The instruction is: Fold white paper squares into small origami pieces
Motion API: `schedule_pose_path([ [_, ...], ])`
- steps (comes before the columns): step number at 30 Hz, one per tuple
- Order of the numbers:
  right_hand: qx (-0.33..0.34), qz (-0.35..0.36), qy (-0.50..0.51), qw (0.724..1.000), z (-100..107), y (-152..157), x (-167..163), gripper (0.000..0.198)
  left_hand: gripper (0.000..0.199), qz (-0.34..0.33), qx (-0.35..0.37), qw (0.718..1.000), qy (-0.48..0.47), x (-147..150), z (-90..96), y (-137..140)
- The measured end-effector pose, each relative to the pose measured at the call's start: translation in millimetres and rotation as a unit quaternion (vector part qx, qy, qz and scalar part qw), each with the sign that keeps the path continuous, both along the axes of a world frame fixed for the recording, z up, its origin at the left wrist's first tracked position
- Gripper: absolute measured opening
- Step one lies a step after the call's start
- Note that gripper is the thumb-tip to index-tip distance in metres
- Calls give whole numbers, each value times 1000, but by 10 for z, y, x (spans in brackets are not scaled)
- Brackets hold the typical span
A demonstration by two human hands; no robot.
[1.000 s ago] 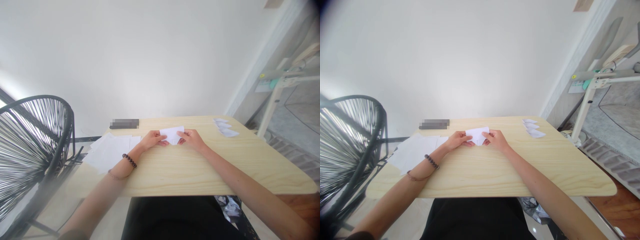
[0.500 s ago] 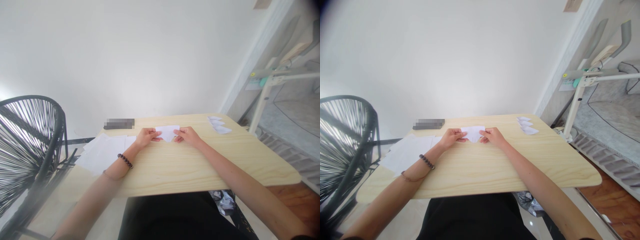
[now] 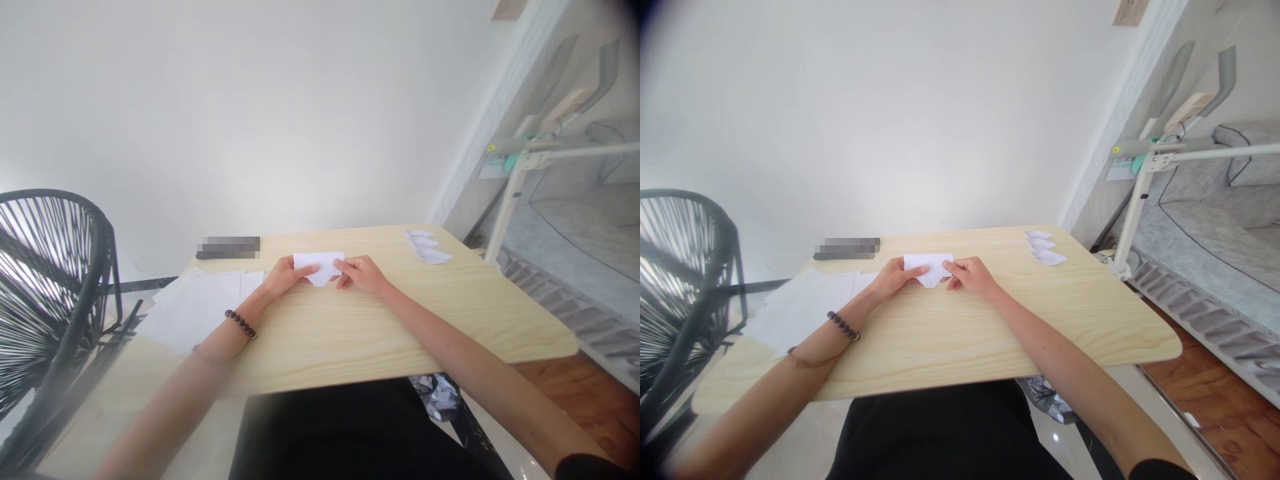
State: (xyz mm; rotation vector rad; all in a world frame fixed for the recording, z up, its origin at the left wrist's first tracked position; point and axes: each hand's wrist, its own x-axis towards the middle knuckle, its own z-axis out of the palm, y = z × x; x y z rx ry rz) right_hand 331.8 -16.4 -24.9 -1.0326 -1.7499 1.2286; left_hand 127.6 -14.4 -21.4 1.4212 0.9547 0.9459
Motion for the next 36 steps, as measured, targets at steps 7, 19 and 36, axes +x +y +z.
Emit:
schedule_pose_path([
  [7, 22, 11, -27, 999, -42, -10, -18, 42, 34, 24, 6, 999, 39, 28, 16, -35],
  [19, 43, 25, -45, 998, -65, 6, 4, 44, 29, -5, 1, 999, 41, 17, 35, -50],
  [36, 121, 4, -116, 986, -80, -23, -26, 32, 31, 63, 77, 982, 164, 36, 14, -82],
])
